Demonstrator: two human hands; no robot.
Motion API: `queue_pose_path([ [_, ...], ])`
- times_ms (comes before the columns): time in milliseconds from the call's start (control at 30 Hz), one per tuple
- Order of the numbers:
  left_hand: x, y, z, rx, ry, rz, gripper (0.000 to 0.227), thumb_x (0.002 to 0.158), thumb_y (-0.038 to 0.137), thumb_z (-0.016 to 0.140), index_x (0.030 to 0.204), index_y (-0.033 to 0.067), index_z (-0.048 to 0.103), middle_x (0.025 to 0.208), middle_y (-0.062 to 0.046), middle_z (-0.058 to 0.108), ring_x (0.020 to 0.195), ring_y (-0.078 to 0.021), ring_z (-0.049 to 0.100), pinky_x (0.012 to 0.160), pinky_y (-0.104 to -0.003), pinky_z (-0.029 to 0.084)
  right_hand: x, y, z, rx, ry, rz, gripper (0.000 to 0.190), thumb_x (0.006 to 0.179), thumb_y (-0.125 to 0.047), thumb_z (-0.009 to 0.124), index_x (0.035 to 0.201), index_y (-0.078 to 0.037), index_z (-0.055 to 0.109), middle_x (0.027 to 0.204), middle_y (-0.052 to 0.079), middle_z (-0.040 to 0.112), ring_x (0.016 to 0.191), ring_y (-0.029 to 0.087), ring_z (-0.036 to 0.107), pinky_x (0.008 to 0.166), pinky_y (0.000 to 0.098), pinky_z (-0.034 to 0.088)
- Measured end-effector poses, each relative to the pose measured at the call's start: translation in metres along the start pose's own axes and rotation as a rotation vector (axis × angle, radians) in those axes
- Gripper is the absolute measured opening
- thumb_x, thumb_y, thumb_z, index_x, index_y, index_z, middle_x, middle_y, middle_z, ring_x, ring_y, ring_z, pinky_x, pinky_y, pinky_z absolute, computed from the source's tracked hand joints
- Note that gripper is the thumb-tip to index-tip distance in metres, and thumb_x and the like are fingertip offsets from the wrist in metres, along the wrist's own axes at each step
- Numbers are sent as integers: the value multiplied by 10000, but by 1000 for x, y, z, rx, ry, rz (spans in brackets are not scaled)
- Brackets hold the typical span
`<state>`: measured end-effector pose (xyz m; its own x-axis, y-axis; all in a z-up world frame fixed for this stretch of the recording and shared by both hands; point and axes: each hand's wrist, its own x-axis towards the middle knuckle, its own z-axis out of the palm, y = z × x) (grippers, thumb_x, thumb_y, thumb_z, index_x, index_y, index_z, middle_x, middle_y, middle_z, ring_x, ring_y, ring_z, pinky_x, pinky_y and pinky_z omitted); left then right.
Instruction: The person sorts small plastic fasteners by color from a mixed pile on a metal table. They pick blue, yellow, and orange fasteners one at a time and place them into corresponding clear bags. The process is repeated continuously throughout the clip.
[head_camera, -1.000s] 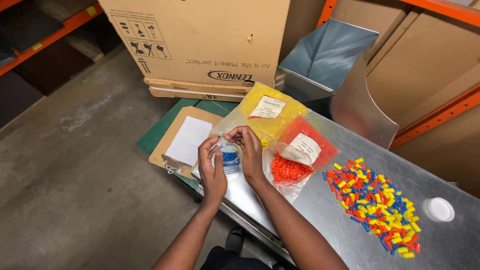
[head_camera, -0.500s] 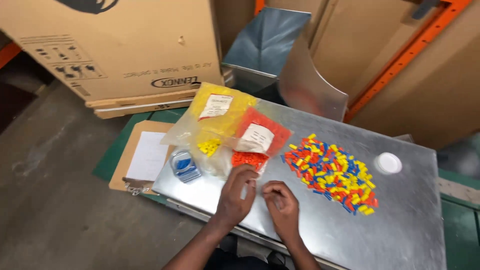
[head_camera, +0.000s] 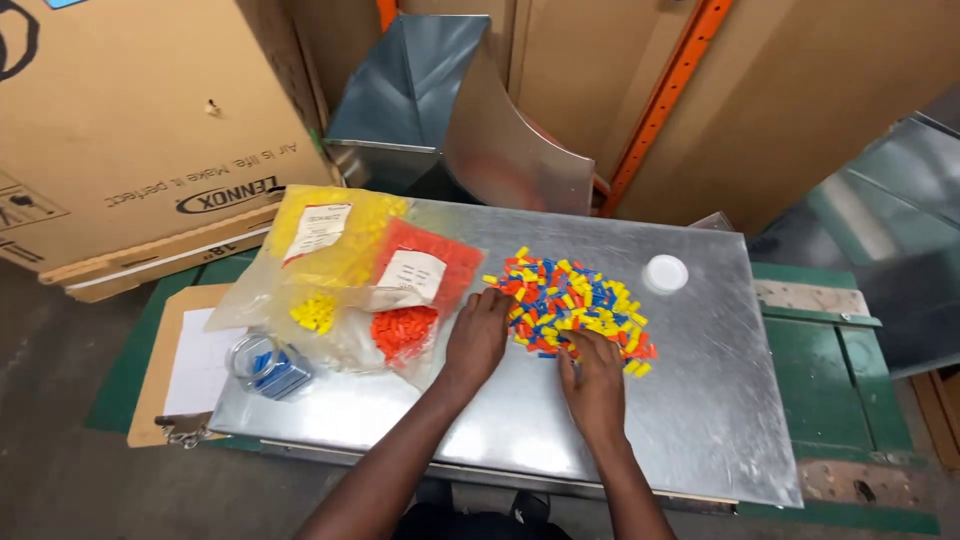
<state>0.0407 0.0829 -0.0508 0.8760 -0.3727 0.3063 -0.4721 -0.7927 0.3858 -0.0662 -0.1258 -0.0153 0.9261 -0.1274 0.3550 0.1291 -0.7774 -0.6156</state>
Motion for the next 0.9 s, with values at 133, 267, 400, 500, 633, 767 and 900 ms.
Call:
queue_pose_path([
  [133, 16, 14, -20, 8, -165, -107, 452, 1107, -1, 675, 1536, 91, 783, 1456, -137, 735, 1274, -323, 727, 1011, -402, 615, 21, -2, 8, -149, -213, 82, 359, 1135, -163, 768, 1489, -160, 826, 1457, 112, 792, 1443, 307, 709, 1203, 446, 558],
  [267, 25, 18, -19, 12, -210, -138, 440, 1122, 6, 697, 1546, 92, 779, 1467, -147, 753, 1288, -312, 738, 1012, -382, 614, 29, 14, 19, -164, -245, 43, 310, 1140, -168, 763, 1436, -163, 855, 1453, 104, 798, 1437, 302, 710, 1158, 435, 579],
  [400, 28, 16, -17, 19, -206, -162, 414, 1118, 36, 736, 1521, 116, 786, 1396, -129, 793, 1246, -299, 762, 974, -381, 618, 28, 18, 18, -194, -260, -36, 270, 1136, -173, 769, 1392, -189, 854, 1439, 82, 819, 1428, 298, 715, 1126, 421, 577],
  [500, 29, 18, -25, -10, -193, -180, 396, 1116, 43, 734, 1499, 123, 792, 1335, -149, 808, 1217, -317, 771, 973, -400, 618, 27, 21, 18, -224, -289, -92, 295, 1146, -189, 752, 1429, -216, 832, 1451, 68, 820, 1429, 284, 719, 1135, 408, 555],
  [633, 30, 13, -22, -74, -202, -194, 320, 1120, 139, 734, 1434, 161, 797, 1281, -172, 809, 1220, -374, 763, 1018, -465, 621, 31, 21, 14, -258, -349, -165, 321, 1145, -155, 741, 1449, -211, 828, 1447, 83, 823, 1449, 294, 710, 1205, 422, 502],
  [767, 29, 19, -29, -117, -176, -235, 258, 1112, 151, 767, 1364, 144, 821, 1243, -193, 816, 1189, -375, 773, 1005, -464, 613, 27, 33, 22, -264, -338, -179, 344, 1143, -134, 741, 1468, -220, 818, 1470, 78, 818, 1474, 289, 698, 1245, 429, 477],
  [900, 28, 16, -27, -114, -153, -248, 310, 1128, 87, 717, 1410, 169, 814, 1267, -206, 827, 1203, -365, 784, 1036, -468, 607, 25, 39, 27, -258, -310, -171, 383, 1115, -57, 760, 1468, -198, 808, 1469, 112, 812, 1486, 315, 692, 1278, 455, 472],
])
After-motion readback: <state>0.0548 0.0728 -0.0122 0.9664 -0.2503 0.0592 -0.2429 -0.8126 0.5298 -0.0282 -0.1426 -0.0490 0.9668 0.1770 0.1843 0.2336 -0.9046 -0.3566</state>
